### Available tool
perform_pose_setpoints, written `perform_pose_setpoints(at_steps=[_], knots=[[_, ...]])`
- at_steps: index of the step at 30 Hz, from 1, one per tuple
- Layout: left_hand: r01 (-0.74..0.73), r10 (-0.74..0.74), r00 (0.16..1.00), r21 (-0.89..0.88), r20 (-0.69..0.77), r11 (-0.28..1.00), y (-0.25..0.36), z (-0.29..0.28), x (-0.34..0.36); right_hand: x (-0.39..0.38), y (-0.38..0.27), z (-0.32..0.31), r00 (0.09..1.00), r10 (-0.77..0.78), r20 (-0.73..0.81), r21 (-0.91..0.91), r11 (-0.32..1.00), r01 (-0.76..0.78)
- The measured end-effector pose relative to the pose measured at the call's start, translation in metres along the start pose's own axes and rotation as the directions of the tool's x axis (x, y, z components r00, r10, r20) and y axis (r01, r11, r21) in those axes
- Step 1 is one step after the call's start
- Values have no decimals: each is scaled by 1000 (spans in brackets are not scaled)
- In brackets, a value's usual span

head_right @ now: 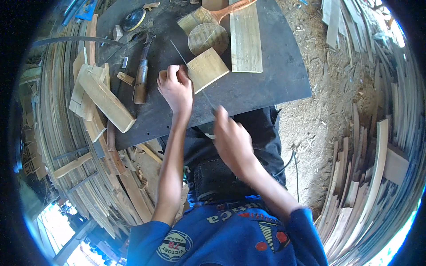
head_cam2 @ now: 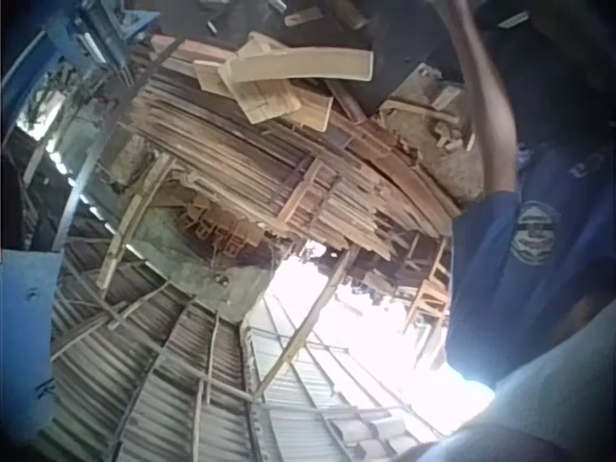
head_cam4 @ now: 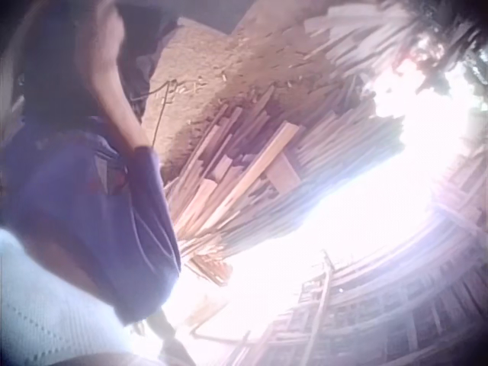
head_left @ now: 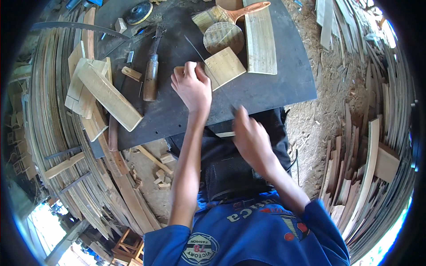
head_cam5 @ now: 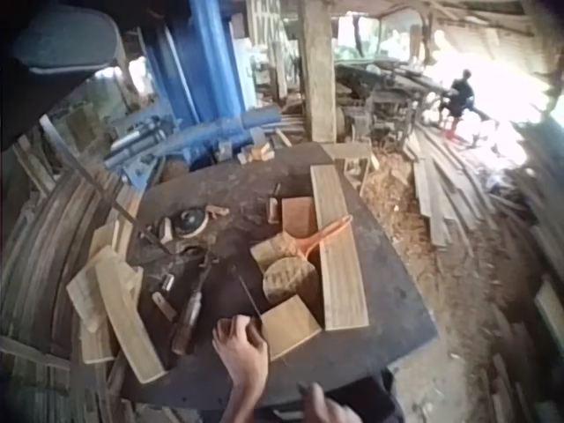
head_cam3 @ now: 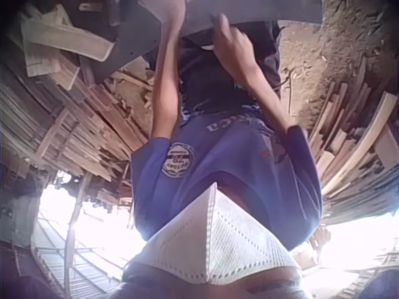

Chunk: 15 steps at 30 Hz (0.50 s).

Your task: The person smooths a small wooden block with sandpaper, then uses a hand saw to cut a notch into the block. After cutting, they wipe the saw blade with a cloth and use a brush to clean the workbench and the wooden pieces.

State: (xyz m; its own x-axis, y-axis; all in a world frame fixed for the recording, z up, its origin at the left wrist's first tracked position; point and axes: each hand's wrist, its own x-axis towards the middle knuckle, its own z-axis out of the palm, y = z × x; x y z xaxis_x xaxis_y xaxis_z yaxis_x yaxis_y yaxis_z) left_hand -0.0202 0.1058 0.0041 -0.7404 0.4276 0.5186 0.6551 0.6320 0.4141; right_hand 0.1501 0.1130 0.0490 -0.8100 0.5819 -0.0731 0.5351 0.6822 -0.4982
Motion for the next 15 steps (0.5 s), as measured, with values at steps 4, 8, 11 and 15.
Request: perform_pose_setpoints(at_steps=[4,8,11,15], knots=[[-7,7,1000,21,12,1000,-1,3,1,15,1,-2,964,-158,-212,-97,985,140],[3,-3,1000,-5,19,1000,-3,2,1,-3,-4,-3,998,22,-54,-34,999,-24],[46,-45,998,-3,37,999,-2,0,-5,-13,-8,-23,998,-24,-55,-28,999,22],[-2,2,1000,-13,15,1000,3,1,1,18,1,5,996,-8,-86,15,1000,9]])
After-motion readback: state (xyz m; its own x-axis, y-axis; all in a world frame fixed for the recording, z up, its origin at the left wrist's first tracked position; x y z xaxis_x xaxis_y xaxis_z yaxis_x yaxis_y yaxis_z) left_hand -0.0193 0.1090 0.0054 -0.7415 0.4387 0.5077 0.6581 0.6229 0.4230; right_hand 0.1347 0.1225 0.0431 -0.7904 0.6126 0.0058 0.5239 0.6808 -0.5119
